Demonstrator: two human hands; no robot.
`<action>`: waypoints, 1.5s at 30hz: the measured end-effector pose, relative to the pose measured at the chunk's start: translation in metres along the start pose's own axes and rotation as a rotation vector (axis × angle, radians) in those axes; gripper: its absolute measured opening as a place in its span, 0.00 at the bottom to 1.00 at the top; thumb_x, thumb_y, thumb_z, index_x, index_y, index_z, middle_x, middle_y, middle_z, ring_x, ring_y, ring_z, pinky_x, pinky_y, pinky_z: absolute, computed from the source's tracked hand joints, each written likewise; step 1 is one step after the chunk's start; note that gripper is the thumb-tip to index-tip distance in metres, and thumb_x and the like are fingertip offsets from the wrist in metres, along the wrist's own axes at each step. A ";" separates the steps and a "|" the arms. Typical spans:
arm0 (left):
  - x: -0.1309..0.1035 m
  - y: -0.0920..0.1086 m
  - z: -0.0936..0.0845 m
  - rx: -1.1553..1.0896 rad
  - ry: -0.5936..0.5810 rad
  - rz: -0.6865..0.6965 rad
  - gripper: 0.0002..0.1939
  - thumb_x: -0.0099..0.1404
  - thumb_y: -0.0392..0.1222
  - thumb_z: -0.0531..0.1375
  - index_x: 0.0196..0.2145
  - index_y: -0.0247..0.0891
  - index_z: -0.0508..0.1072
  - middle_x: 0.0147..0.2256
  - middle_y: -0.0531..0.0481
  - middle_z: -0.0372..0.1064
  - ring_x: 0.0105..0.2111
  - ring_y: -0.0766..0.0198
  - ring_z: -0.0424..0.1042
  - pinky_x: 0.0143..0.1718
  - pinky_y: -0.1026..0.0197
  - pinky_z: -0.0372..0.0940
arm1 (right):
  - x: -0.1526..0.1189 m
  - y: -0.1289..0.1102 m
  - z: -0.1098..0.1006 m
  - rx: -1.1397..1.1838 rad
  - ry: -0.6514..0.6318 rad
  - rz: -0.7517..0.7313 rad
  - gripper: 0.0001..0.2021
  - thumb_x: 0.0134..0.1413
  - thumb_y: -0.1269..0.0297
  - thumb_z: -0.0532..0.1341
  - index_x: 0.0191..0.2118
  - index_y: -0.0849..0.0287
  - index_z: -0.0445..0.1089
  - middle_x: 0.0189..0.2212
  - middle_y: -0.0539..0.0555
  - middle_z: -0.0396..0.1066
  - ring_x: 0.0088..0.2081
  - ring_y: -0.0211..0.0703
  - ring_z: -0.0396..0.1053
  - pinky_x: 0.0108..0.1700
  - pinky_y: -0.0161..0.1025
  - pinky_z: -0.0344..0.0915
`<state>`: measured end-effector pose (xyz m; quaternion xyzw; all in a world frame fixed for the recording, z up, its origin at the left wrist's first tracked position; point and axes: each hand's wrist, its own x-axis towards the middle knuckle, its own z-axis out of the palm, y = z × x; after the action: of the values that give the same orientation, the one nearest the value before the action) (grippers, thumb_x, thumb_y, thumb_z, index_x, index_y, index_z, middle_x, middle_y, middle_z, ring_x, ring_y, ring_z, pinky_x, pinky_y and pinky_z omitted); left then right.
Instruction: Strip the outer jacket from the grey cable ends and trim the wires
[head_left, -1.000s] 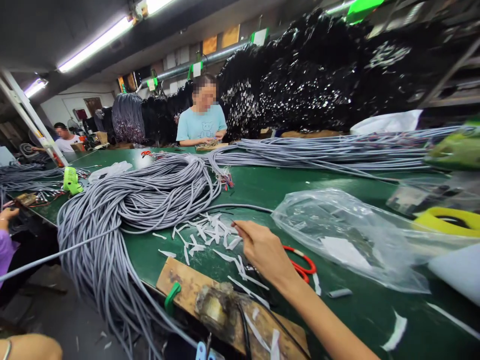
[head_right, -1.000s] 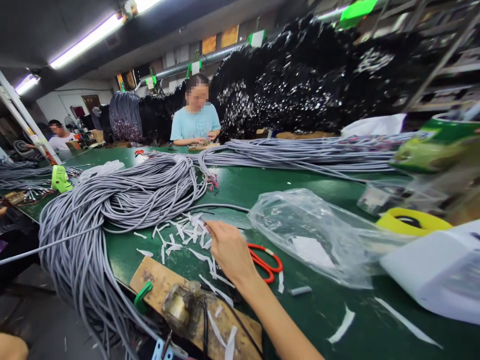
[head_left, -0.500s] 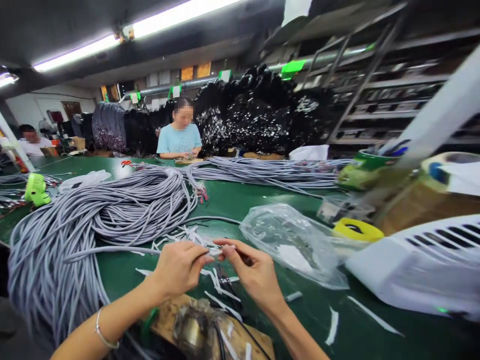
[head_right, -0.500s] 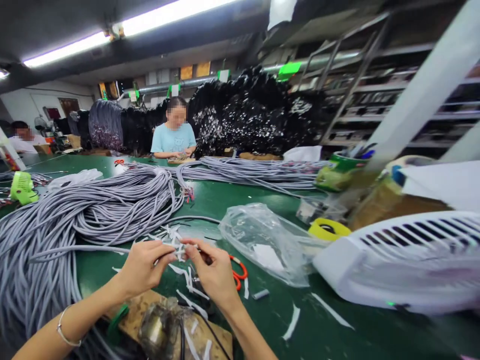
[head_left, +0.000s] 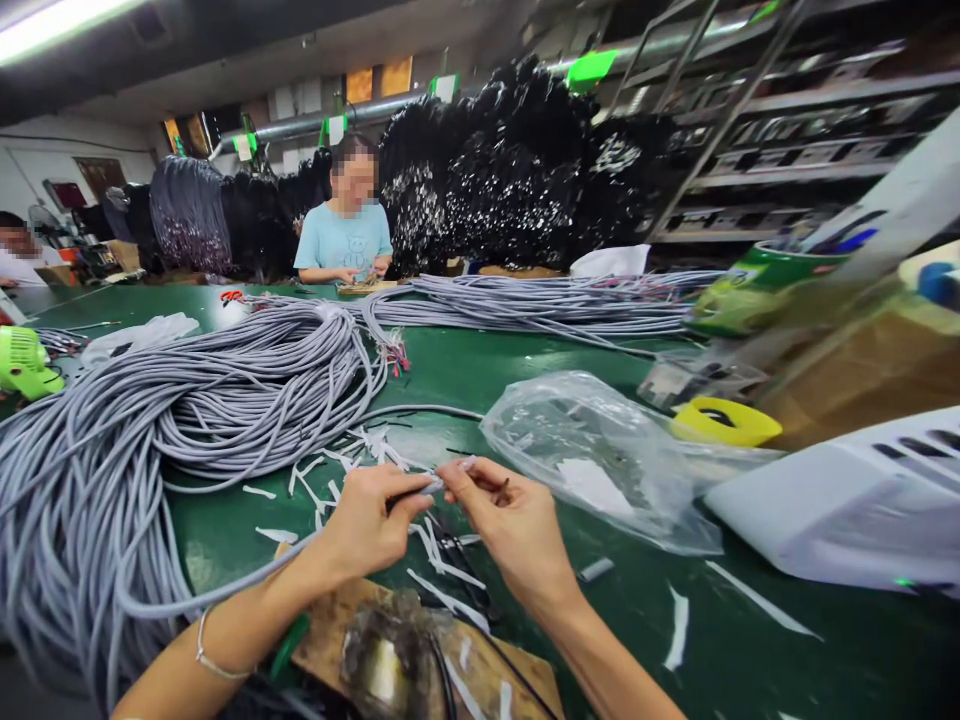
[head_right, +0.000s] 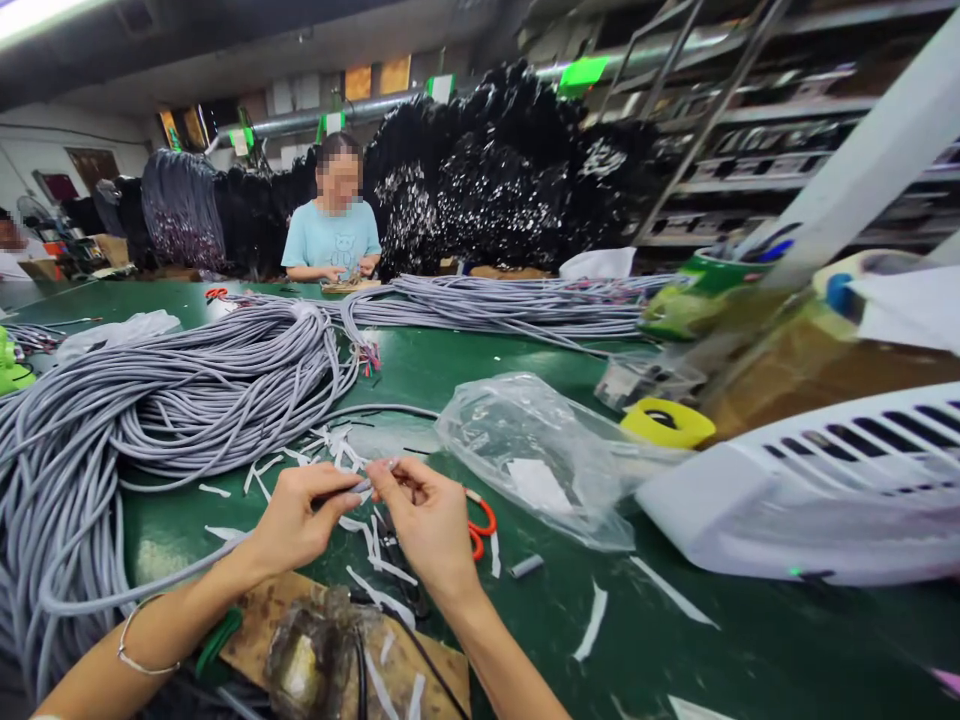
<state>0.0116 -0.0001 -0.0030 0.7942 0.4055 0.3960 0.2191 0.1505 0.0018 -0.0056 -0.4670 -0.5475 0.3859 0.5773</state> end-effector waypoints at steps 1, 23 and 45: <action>-0.001 0.000 0.001 -0.009 0.004 -0.011 0.11 0.59 0.36 0.54 0.34 0.34 0.76 0.24 0.47 0.71 0.23 0.66 0.65 0.26 0.65 0.60 | 0.000 0.001 0.001 -0.015 -0.008 0.003 0.19 0.41 0.48 0.61 0.19 0.61 0.65 0.14 0.47 0.61 0.17 0.32 0.56 0.19 0.31 0.56; -0.004 0.001 0.001 -0.108 0.180 -0.164 0.14 0.60 0.40 0.53 0.39 0.35 0.76 0.22 0.48 0.69 0.21 0.67 0.62 0.22 0.66 0.57 | -0.014 -0.003 0.005 -0.601 0.042 -0.432 0.17 0.56 0.60 0.50 0.22 0.59 0.68 0.16 0.49 0.66 0.17 0.34 0.60 0.22 0.32 0.56; 0.009 -0.011 -0.002 -0.207 0.190 -0.443 0.09 0.51 0.37 0.60 0.29 0.32 0.78 0.26 0.44 0.75 0.22 0.63 0.71 0.23 0.66 0.64 | -0.041 -0.005 0.022 -0.615 0.029 -0.986 0.08 0.54 0.74 0.53 0.27 0.63 0.66 0.16 0.50 0.65 0.18 0.34 0.61 0.23 0.33 0.55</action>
<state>0.0078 0.0135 -0.0055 0.6185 0.5456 0.4508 0.3415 0.1238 -0.0360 -0.0125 -0.3086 -0.7791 -0.1117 0.5342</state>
